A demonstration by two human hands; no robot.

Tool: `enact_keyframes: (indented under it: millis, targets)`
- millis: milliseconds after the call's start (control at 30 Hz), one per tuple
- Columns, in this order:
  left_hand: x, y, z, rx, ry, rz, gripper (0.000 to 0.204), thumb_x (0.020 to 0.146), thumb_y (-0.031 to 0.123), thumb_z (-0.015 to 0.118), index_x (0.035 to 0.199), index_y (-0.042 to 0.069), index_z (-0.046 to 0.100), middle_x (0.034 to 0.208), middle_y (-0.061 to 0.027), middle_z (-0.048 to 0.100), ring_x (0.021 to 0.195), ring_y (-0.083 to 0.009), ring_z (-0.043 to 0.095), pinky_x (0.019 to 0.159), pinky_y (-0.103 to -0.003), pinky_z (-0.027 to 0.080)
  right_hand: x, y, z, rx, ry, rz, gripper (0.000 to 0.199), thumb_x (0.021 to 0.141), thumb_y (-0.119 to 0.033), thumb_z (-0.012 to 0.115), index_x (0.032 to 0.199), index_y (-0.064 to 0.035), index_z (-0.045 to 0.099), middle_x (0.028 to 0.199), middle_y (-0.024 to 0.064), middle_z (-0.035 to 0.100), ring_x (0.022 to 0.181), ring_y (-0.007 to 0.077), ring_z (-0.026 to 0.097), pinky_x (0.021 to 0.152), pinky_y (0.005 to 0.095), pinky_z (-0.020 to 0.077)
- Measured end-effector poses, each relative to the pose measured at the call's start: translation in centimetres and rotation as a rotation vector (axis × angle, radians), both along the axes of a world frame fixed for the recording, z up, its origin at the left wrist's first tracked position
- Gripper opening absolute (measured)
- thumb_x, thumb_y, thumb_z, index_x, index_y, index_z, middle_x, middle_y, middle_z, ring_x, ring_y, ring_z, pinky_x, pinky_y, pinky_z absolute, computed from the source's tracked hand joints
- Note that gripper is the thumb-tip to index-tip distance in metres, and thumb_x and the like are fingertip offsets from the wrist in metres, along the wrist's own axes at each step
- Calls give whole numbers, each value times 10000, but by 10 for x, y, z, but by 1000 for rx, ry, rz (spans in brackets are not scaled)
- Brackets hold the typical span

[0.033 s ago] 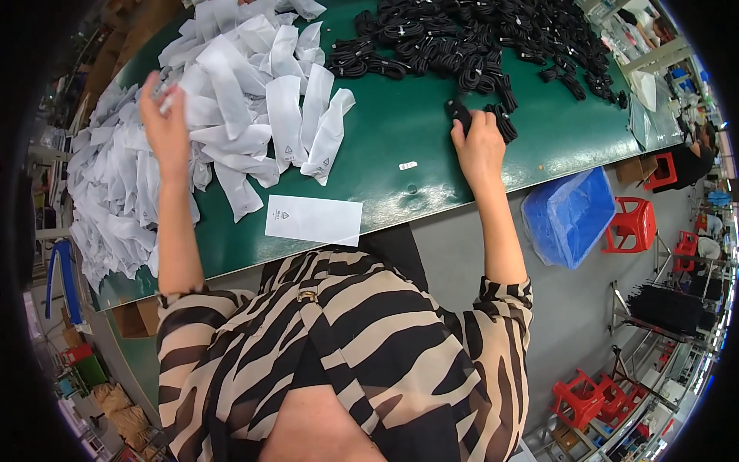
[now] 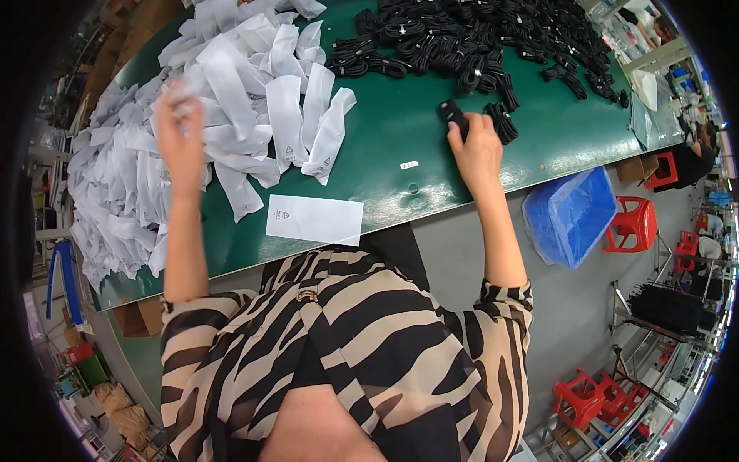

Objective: Packaging small black parts into white protective foam sleeves at a factory workbench.

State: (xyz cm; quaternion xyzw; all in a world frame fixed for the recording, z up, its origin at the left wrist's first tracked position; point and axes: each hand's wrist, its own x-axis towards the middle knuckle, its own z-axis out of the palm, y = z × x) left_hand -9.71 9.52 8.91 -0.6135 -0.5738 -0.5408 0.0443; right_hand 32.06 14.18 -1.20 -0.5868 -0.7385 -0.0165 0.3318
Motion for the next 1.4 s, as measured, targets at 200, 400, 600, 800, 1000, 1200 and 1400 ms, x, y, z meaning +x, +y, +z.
enact_keyframes:
  millis: [200, 400, 600, 800, 1000, 1200, 1400]
  targets:
    - [112, -94, -70, -417, 171, -748, 243, 806, 62, 722, 1024, 30, 619, 980, -124, 594, 881, -295, 625, 777, -365, 524, -46, -64, 17, -388, 449, 236, 199, 895, -93, 699, 1052, 23, 661, 768, 17, 618, 656, 58, 517, 580, 229, 426]
    - [127, -95, -93, -442, 152, -696, 114, 821, 41, 694, 881, 16, 601, 883, -99, 586, 766, -308, 596, 670, -378, 493, -53, -109, 33, -342, 420, 406, 252, 826, -28, 722, 1063, 15, 648, 823, 88, 588, 586, 141, 540, 535, 270, 456]
    - [126, -97, -86, -705, -237, -630, 61, 869, -25, 659, 891, -9, 604, 803, -44, 570, 638, -98, 493, 583, -246, 412, -49, -129, 35, -200, 286, 556, 376, 741, -3, 744, 1105, 5, 649, 879, 99, 615, 672, 204, 604, 560, 303, 490]
    - [127, -96, -92, -714, -367, -624, 61, 883, -16, 654, 908, -5, 599, 835, -37, 589, 650, -76, 476, 585, -221, 398, -47, -131, 37, -174, 71, 687, 397, 734, -67, 772, 1100, -7, 631, 903, 112, 612, 714, 283, 627, 615, 374, 524]
    - [134, -100, -77, -479, -208, -782, 113, 829, -29, 651, 887, 13, 564, 924, -114, 600, 793, -275, 585, 696, -350, 478, -52, -130, 30, -589, 291, 674, 316, 804, -93, 758, 1090, -15, 650, 875, 93, 604, 675, 214, 612, 578, 294, 490]
    - [131, -91, -64, -414, -92, -736, 129, 798, -25, 669, 867, 19, 569, 942, -115, 604, 892, -308, 575, 776, -382, 465, -69, -129, 38, -360, 504, 673, 302, 766, 24, 781, 1051, -14, 688, 1040, 113, 601, 726, 137, 565, 604, 233, 477]
    - [125, -86, -35, -585, -321, -714, 102, 820, -11, 675, 862, 13, 585, 1002, -92, 604, 891, -258, 573, 750, -345, 468, -85, -122, 32, -265, 706, 653, 244, 772, 26, 788, 964, -1, 640, 1104, 125, 581, 793, 127, 575, 638, 236, 488]
